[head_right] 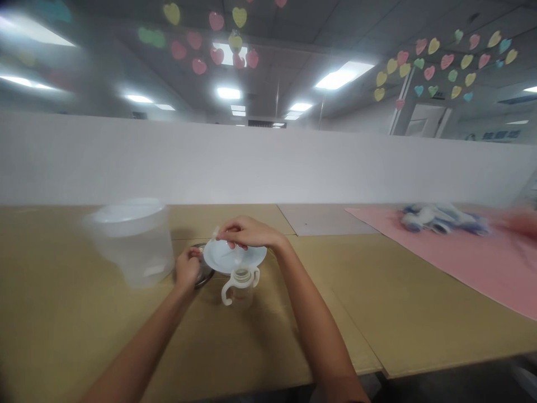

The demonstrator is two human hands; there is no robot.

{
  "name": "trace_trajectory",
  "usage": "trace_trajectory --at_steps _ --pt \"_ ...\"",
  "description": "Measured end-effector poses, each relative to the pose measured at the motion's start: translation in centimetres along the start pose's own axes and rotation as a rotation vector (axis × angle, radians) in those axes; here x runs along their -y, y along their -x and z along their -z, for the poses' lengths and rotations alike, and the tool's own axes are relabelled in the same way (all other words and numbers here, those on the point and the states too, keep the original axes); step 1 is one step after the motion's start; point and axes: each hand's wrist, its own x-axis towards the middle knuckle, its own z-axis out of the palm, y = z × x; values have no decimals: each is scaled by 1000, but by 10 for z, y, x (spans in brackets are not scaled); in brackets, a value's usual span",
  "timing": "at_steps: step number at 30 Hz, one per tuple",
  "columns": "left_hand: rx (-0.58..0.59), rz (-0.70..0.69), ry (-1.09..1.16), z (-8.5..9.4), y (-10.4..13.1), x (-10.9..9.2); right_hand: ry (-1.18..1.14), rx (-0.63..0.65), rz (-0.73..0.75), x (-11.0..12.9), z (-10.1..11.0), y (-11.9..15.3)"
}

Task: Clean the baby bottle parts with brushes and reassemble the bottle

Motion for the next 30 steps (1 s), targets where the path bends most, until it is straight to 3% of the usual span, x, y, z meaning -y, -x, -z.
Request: trace_trajectory --at_steps 3,8,15,19,26,30 --pt "47 -10 -48 3 1 -6 -1 13 -5 -1 3 2" --pt "91 -36 -87 5 3 -10 13 172 -55 -7 3 1" --pt "94 -66 -92 5 4 -11 -3 257 -113 -8 2 2" --pt "16 -76 -80 7 5 -14 -13 211 -74 -6 5 5" --pt "-218 -183 10 14 9 -30 -58 40 -26 -2 7 7" --pt "-263 -235 82 13 13 -34 -49 165 -87 -7 6 6"
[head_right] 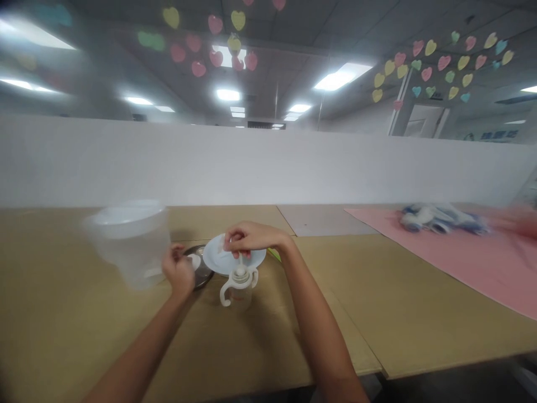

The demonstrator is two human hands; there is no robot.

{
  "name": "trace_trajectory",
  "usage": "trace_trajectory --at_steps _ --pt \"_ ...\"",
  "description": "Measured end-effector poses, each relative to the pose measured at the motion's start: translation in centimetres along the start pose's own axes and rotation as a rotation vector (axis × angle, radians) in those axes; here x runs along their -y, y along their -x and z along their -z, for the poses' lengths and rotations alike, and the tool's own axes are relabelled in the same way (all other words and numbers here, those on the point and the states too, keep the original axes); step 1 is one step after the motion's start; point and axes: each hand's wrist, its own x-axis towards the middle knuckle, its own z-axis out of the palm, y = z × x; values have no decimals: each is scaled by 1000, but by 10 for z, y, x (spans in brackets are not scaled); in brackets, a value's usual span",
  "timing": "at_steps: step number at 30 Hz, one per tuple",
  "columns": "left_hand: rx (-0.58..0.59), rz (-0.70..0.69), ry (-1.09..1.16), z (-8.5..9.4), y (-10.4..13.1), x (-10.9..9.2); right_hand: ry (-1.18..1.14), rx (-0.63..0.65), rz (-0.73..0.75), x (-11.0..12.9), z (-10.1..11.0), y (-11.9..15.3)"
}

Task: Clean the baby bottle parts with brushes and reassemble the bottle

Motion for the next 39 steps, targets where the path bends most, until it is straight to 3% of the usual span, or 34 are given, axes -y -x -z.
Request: trace_trajectory --at_steps 4,11,17,22,26,29,39 --pt "17 -28 29 0 3 -4 38 138 -119 -6 -2 -2" --pt "55 -61 36 0 6 -11 75 159 -238 -8 -2 -2" --pt "88 -170 58 -1 11 -10 145 133 -269 -7 3 -1" --pt "192 -419 111 -1 22 -19 110 -81 -226 -18 -2 -16" --pt "263 -536 128 -1 34 -27 -3 -30 -114 -25 -14 -31" --pt "288 -568 102 -2 37 -29 -11 17 -21 -26 -18 -37" --pt "389 -465 -3 -6 36 -25 291 -170 47 -26 -17 -38"
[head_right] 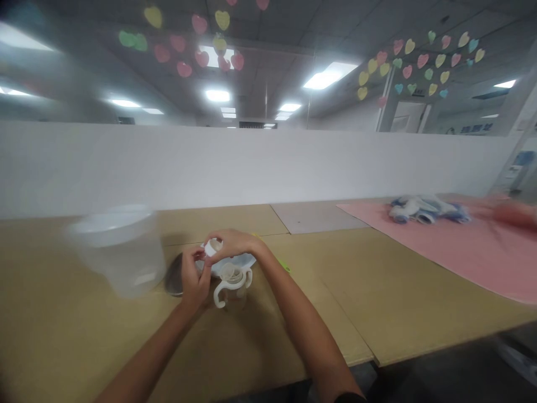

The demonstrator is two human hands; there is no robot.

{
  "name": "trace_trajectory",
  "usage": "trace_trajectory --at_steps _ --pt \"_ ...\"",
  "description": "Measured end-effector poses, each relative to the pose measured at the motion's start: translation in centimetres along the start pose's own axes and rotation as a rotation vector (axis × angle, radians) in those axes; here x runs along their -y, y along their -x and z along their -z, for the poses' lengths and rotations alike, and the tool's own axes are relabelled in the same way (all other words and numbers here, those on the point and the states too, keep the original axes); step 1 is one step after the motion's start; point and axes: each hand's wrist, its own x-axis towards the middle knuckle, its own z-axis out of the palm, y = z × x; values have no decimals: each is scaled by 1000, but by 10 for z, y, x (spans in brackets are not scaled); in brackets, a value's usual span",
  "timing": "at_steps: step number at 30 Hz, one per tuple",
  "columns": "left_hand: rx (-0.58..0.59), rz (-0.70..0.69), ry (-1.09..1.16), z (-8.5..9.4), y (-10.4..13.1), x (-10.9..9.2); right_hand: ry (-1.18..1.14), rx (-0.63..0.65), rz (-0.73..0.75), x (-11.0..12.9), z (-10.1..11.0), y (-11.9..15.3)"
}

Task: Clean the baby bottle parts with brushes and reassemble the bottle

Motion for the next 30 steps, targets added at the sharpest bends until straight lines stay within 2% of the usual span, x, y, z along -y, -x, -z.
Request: trace_trajectory --at_steps 3,7,13,20,26,30 --pt "80 39 -24 0 0 1 13 -36 4 7 0 2" --pt "170 -13 -78 2 -2 1 8 -45 10 12 1 4" --pt "193 -76 -159 2 -2 2 95 -116 25 11 2 4" --pt "150 -51 -153 4 -4 1 157 -274 22 21 -6 3" --pt "138 -32 -152 4 -5 3 226 -339 -57 31 -15 1" --pt "130 -54 -180 4 -3 4 271 -338 -125 33 -18 2"
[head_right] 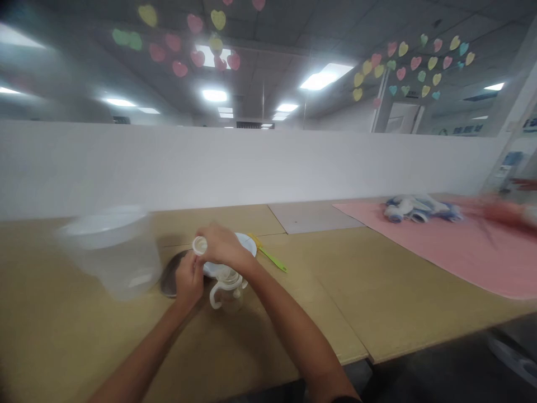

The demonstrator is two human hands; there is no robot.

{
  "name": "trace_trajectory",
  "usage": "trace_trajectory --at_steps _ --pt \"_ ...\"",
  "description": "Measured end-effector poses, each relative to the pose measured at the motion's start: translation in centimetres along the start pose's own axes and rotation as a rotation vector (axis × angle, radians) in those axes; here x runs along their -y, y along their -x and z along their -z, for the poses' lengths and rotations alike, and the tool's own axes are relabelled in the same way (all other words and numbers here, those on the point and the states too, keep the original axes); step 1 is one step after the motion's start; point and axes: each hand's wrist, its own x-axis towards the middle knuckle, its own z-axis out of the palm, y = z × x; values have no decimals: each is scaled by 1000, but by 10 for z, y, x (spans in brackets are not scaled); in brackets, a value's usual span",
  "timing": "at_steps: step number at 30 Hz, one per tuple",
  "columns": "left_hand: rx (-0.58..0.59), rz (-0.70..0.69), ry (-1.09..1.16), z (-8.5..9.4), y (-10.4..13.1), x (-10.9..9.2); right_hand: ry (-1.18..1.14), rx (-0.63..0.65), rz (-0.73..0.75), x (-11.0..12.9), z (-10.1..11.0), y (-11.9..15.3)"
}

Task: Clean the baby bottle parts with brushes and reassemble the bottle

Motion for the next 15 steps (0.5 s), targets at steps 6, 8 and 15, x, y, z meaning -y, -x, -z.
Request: trace_trajectory --at_steps 6,8,15 --pt "-28 -148 -91 2 0 1 -5 67 54 -1 13 2" --pt "-71 -237 -103 5 -2 5 -28 89 86 3 19 5" --pt "-161 -591 -70 15 -11 23 5 170 279 20 29 18"
